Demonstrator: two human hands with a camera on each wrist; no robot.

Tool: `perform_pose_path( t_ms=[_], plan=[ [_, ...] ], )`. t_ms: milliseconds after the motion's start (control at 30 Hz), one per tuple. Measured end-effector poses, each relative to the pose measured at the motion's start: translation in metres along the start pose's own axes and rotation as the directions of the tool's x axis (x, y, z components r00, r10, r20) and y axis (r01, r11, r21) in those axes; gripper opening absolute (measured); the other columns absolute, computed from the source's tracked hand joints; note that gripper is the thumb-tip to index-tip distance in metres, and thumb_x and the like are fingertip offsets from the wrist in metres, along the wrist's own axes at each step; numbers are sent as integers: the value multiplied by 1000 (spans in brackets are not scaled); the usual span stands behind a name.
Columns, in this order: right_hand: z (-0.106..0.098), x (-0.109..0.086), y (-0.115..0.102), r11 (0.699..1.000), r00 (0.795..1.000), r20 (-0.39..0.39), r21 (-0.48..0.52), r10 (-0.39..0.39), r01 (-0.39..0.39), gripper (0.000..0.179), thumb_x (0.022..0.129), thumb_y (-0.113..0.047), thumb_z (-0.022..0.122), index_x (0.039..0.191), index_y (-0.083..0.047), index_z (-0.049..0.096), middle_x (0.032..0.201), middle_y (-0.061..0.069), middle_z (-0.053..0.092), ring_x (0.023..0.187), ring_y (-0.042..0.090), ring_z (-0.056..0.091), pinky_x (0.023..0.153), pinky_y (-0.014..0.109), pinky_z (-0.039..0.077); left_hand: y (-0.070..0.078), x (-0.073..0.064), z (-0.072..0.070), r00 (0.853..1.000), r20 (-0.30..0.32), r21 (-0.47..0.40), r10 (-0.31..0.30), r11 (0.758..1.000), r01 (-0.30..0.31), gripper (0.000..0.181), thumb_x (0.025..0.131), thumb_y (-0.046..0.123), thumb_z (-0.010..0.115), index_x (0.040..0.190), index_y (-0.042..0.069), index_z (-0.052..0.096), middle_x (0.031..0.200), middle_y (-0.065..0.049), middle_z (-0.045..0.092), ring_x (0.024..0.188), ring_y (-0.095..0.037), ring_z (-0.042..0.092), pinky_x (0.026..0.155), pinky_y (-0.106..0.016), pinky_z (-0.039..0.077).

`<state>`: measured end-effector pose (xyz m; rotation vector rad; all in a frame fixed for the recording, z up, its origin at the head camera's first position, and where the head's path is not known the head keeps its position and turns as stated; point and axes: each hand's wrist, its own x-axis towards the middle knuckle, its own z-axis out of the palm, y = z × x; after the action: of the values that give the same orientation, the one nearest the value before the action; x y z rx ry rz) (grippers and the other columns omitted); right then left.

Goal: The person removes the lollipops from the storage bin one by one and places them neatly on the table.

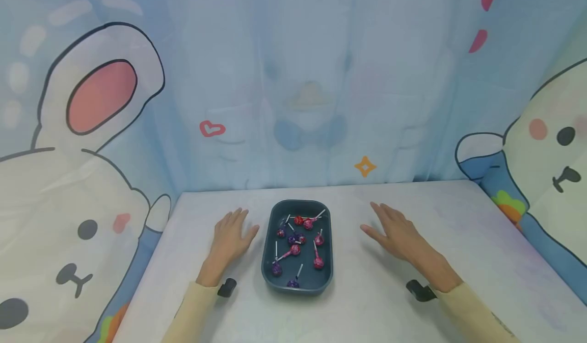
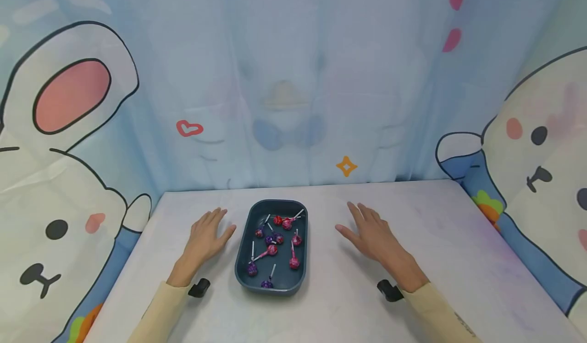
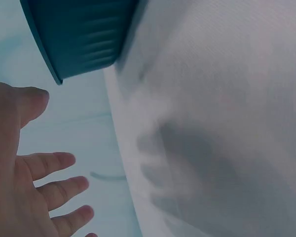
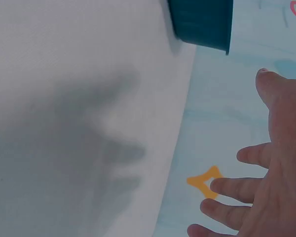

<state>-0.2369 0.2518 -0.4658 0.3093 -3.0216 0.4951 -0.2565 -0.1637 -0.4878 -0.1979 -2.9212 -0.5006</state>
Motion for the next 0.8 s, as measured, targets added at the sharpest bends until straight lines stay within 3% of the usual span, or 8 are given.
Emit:
perform_pose_path(
  t_ms=[233,500,633,800],
  plan=[
    [-3,7,-18,1000,1000,-9,-8,-16,16,90,81,-74,32,144,-11,23,145,22,29,129,43,32,99,60,28,8,0,-2,998,-52,-21,40,999,-41,55,90,50,46,128,11,50,131,-9,53,122,-29,47,101,-48,32],
    [-9,14,-44,999,999,12,-6,-47,47,90,79,-76,31,143,-12,27,141,20,36,126,40,39,97,55,35,19,-1,-2,999,-21,-40,26,999,-27,44,90,49,47,115,14,58,105,-4,66,96,-24,62,83,-41,45],
    [-9,19,-55,996,997,1,-37,-82,82,82,82,-71,34,141,-13,33,138,18,42,124,36,44,96,52,38,27,-1,-3,1000,15,-60,2,998,-1,35,90,46,48,100,16,62,87,0,65,76,-16,59,66,-34,46],
    [-11,26,-72,989,991,-24,-67,-130,128,61,88,-54,50,134,-14,43,133,14,50,121,31,48,95,49,41,35,2,-3,998,57,-54,-11,998,14,31,90,46,48,90,18,61,73,3,58,61,-11,49,53,-28,38]
  ],
)
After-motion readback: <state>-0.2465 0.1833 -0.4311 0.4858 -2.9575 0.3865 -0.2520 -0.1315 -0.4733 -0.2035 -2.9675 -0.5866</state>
